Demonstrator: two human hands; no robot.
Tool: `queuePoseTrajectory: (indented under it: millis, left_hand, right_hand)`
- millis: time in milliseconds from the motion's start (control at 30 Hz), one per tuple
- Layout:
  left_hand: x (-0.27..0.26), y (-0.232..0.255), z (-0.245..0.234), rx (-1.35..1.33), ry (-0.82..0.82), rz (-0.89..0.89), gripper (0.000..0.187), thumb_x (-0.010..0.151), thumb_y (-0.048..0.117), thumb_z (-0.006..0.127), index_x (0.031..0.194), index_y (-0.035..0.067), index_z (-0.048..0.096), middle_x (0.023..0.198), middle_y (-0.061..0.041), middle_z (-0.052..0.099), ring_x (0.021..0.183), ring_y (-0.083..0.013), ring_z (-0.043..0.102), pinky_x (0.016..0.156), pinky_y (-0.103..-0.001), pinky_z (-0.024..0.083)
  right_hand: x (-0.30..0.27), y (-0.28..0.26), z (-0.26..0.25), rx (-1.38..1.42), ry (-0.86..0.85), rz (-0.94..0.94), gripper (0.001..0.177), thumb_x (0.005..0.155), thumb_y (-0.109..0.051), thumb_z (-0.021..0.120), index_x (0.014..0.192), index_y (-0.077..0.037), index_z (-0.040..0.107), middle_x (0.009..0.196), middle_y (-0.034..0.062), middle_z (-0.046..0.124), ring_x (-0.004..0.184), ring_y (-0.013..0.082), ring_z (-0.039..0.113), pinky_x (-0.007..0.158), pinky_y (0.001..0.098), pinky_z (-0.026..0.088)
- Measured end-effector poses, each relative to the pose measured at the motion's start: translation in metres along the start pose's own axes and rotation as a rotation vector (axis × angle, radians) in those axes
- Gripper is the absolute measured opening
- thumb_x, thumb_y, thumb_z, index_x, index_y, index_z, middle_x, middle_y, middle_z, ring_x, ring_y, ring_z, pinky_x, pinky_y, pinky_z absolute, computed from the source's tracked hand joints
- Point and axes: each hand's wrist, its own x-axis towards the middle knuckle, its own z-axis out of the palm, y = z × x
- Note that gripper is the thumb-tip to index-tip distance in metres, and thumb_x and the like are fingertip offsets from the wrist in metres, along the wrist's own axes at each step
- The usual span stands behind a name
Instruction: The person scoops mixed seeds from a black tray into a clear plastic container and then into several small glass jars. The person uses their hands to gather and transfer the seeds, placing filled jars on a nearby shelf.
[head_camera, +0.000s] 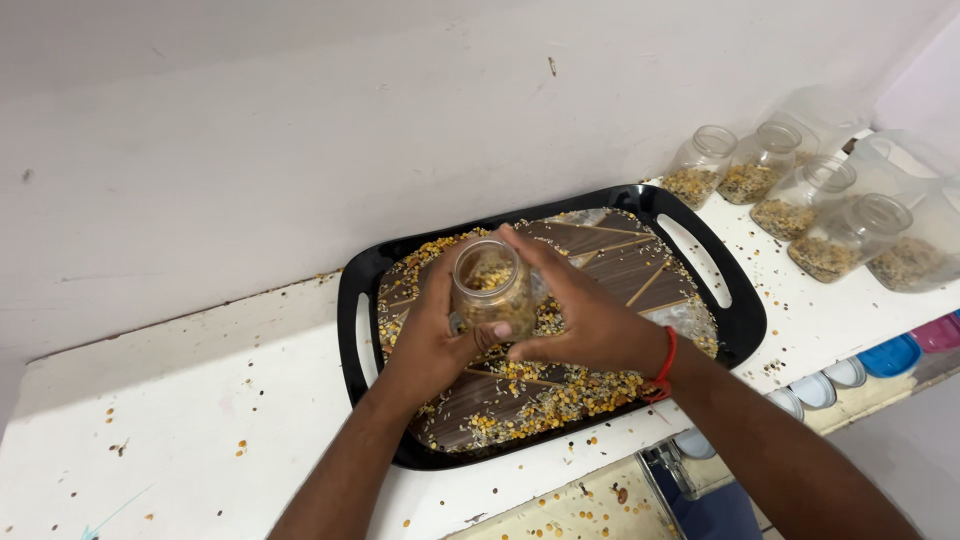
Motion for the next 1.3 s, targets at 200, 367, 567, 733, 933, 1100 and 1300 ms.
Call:
queuePoseTrajectory:
  millis: [200,367,567,733,933,1100,1300]
  left_hand:
    - [-0.001,0.004,0.003,0.089,-0.04,0.058,0.111,0.086,0.051,0.077,0.166,0.004,0.017,0.162,-0.026,0.04,0.149,-0.0376,0.04,0.122,-0.051,0.031]
    - [0.001,0.012,-0.007,0.245,0.242,0.11,0.065,0.096,0.027,0.072,0.151,0.004,0.046,0.14,-0.019,0.062,0.132,-0.029,0.061,0.112,-0.042,0.048]
    - [0.0,0.016,-0.019,0.27,0.45,0.052,0.036,0.096,0.014,0.069,0.131,0.004,0.068,0.115,-0.012,0.072,0.101,-0.018,0.07,0.089,-0.031,0.058]
    - [0.003,0.009,-0.031,0.289,0.549,0.08,0.027,0.099,0.011,0.066,0.124,0.003,0.071,0.107,-0.011,0.075,0.094,-0.0151,0.071,0.087,-0.03,0.057]
    - [0.002,0.0,-0.049,0.485,0.633,0.001,0.026,0.098,0.012,0.067,0.122,0.004,0.072,0.104,-0.012,0.074,0.09,-0.0204,0.07,0.083,-0.033,0.056]
    - [-0.005,-0.009,-0.063,0.895,0.586,0.005,0.037,0.093,0.017,0.07,0.128,0.004,0.069,0.113,-0.017,0.072,0.104,-0.0339,0.068,0.086,-0.045,0.055]
    - [-0.006,-0.036,-0.075,0.888,0.496,-0.284,0.073,0.089,0.039,0.082,0.139,-0.006,0.054,0.114,-0.029,0.067,0.1,-0.0435,0.066,0.08,-0.049,0.054]
  right_hand:
    - [-0.02,0.018,-0.008,-0.058,0.263,0.033,0.122,0.078,-0.043,0.087,0.166,-0.005,0.011,0.168,0.0275,0.028,0.154,0.0425,0.033,0.124,0.0555,0.032]
    - [-0.055,0.066,-0.077,-0.214,0.728,0.325,0.111,0.074,-0.027,0.091,0.165,-0.008,0.029,0.15,0.016,0.053,0.137,0.0318,0.055,0.106,0.0471,0.055]
    - [-0.114,0.119,-0.125,-0.47,0.918,0.574,0.108,0.075,-0.015,0.091,0.162,-0.001,0.029,0.146,0.0232,0.053,0.132,0.037,0.057,0.112,0.0444,0.051]
    - [-0.134,0.149,-0.117,-0.467,0.792,0.648,0.112,0.072,-0.016,0.092,0.161,-0.002,0.026,0.15,0.025,0.048,0.134,0.0379,0.053,0.111,0.0437,0.046]
    - [-0.129,0.162,-0.116,-0.568,0.782,0.645,0.111,0.072,-0.01,0.091,0.162,-0.008,0.025,0.149,0.0247,0.047,0.132,0.0377,0.053,0.106,0.0432,0.049]
    - [-0.161,0.141,-0.097,-0.326,1.088,0.44,0.07,0.095,-0.016,0.076,0.154,-0.003,0.041,0.138,0.0216,0.053,0.119,0.0289,0.059,0.1,0.0377,0.053]
    - [-0.174,0.111,-0.075,-0.107,0.699,0.879,0.034,0.099,-0.031,0.068,0.121,-0.005,0.069,0.085,0.0092,0.07,0.074,0.0181,0.062,0.069,0.0315,0.05]
